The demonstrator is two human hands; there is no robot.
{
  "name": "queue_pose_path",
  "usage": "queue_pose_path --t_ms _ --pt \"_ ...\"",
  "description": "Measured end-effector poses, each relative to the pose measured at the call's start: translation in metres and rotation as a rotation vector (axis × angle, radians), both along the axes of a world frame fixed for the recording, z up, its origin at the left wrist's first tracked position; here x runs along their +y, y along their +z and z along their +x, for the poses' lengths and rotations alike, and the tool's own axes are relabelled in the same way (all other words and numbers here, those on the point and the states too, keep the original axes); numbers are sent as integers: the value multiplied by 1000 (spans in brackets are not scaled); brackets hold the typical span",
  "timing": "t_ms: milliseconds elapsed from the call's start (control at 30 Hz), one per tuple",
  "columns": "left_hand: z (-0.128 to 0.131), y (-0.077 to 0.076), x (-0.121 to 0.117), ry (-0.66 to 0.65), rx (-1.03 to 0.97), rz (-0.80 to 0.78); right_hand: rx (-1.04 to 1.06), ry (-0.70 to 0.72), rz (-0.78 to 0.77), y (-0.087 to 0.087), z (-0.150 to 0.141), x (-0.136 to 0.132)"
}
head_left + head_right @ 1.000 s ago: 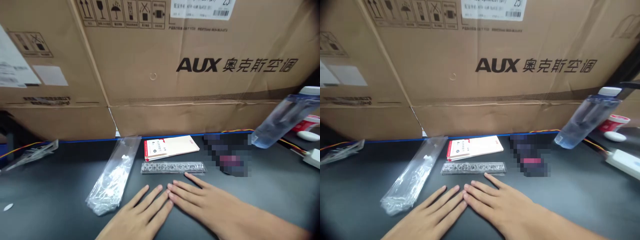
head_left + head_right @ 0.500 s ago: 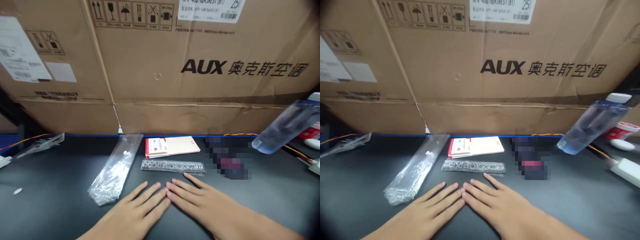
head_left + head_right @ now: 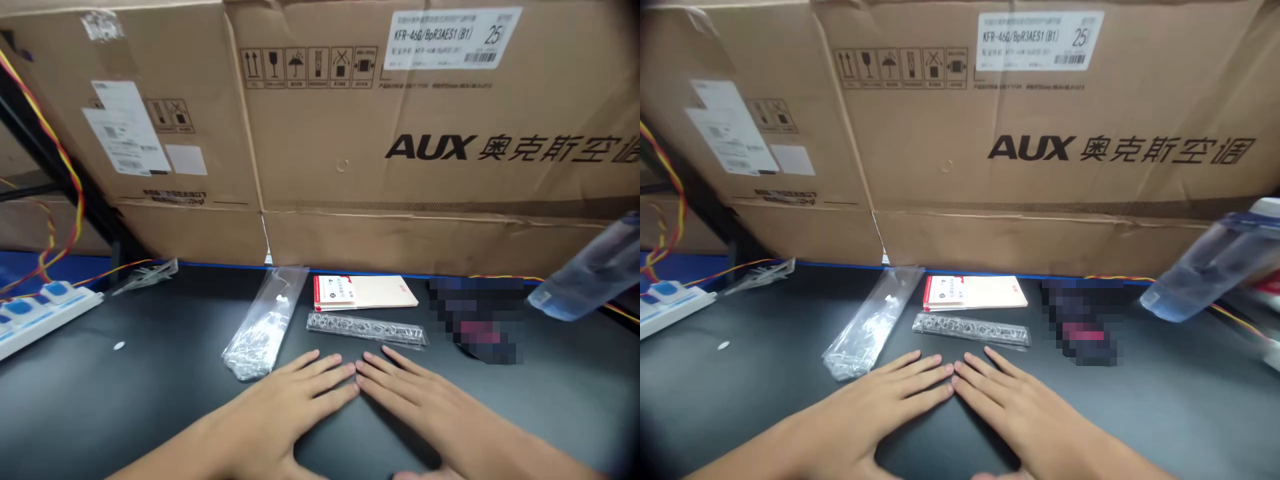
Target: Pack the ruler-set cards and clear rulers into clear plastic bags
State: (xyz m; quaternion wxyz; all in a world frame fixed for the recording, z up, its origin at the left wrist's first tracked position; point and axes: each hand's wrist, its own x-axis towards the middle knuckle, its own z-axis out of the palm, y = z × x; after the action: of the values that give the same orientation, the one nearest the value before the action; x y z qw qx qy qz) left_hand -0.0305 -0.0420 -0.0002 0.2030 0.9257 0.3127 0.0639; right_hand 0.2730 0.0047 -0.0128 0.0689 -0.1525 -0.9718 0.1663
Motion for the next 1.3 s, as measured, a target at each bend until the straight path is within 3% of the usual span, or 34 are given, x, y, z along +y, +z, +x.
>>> queue_pose_path --t_ms 167,267,400,500,567,733,933,1100,1300 --pt "1 -6 -14 25 -117 230 140 -63 190 -7 -6 -8" --pt "-4 -6 -15 118 -272 417 254 -83 268 -8 -11 -10" --pt "-20 0 6 484 -384 569 329 -128 316 -12 -31 -9" --pt "-33 0 25 844 -285 494 358 -143 375 -17 -54 -11" --pt "-38 -3 32 940 -196 427 357 -112 398 -19 -66 -13" --pt "-37 -11 27 960 -130 366 375 -83 318 -17 -65 -16" --pt "-38 -5 18 1016 -142 372 398 -77 182 -15 -54 -16" --pt "-41 -1 16 1004 -267 332 389 -92 110 -13 -55 -17" --pt "-38 0 14 959 -477 397 394 -98 65 -15 -54 -16"
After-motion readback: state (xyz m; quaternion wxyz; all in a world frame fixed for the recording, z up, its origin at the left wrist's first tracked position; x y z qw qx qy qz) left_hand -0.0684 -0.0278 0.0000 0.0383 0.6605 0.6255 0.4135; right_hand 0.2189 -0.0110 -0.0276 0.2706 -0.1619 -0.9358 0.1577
